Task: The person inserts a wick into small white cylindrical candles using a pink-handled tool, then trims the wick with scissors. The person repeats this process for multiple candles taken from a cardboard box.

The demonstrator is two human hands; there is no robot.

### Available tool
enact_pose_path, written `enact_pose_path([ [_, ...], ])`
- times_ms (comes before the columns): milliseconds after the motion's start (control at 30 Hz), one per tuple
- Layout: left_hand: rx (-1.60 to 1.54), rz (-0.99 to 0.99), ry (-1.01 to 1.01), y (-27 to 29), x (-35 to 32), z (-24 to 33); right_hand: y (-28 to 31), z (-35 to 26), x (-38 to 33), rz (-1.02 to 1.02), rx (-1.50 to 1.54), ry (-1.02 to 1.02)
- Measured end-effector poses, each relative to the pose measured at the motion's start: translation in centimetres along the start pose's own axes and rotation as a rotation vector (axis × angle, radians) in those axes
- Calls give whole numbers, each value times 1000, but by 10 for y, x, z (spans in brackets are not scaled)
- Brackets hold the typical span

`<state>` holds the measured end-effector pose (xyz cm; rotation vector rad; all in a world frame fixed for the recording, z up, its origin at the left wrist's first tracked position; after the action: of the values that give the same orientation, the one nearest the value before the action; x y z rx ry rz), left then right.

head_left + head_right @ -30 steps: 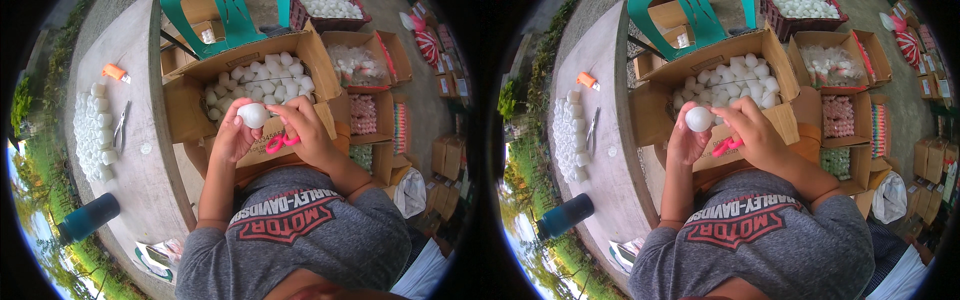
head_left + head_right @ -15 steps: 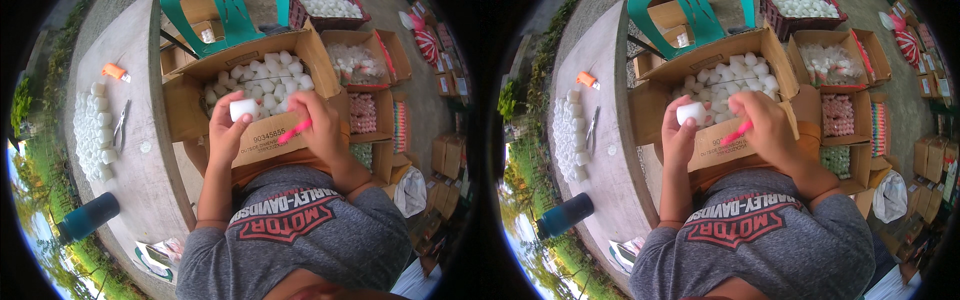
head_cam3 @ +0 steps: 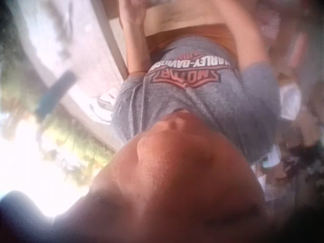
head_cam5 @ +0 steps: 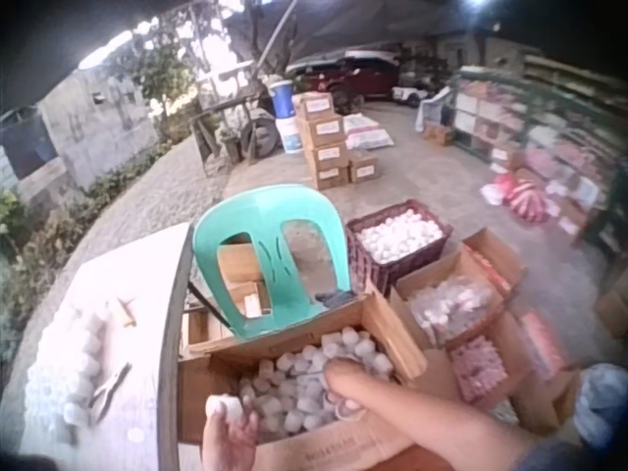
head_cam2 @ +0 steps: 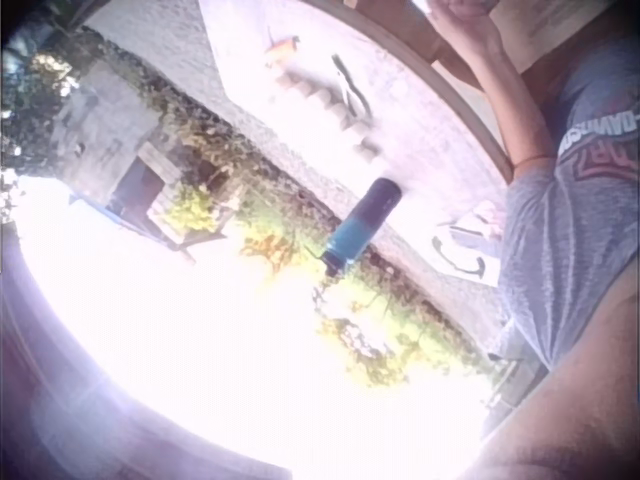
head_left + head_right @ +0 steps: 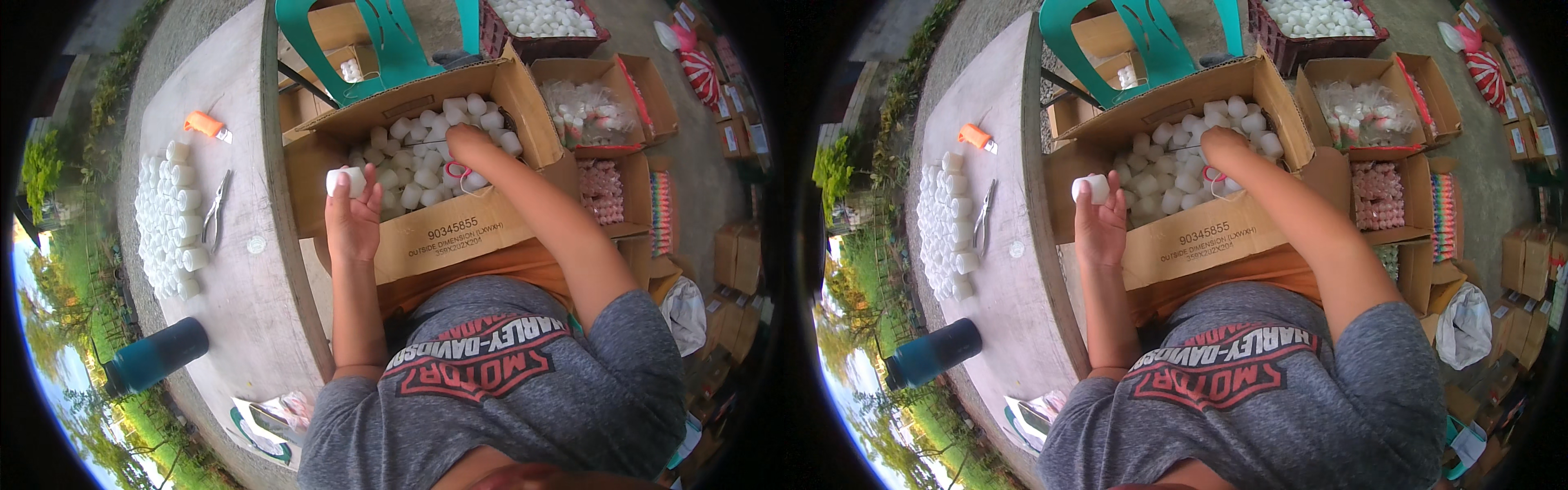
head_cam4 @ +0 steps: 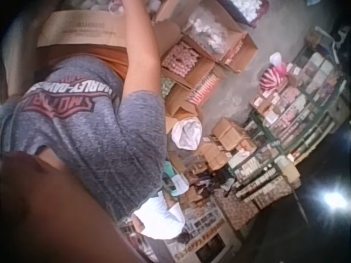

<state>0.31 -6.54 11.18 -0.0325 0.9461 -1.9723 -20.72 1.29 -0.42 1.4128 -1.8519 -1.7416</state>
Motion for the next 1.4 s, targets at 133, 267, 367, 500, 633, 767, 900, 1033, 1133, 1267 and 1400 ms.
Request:
enact_pose_path([
  [133,468,-37,-242,-12,-1,15,-8,22,9,106,-60,-35],
  [267,1100,39,-731,-26,-19,52,64,-10,-40,136,-193,-18],
  [367,1229,124,-924,-26,-19,64,125,-13,-100,442,-225,-8],
  [500,1331,210,-918,-20,-22,74,172,-41,-186,649,-112,305],
  [633,1373,182,-923,-31,-19,68,173,-39,-219,608,-26,290],
  [767,1329,192,-902,-30,-20,69,173,-31,-230,692,42,317],
  [900,1335,187,-911,-33,-25,69,163,-30,-224,618,1,268],
  [1033,1348,185,-928,-40,-30,71,161,-26,-224,626,33,269],
  [1133,1381,148,-985,-44,-33,71,157,-19,-221,607,44,246],
  [1267,1404,129,-1015,-47,-36,71,154,-16,-219,567,63,255],
  [1400,1376,142,-963,-47,-35,72,154,-17,-222,569,83,280],
])
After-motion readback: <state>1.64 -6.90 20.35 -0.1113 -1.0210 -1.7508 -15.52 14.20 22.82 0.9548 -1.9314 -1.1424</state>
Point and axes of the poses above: each hand's wrist, its own x-axis towards the middle knuckle, its own y-axis out of the back of the hand, z = x × y, the point moved 9 cm from there along x, towards the middle knuckle
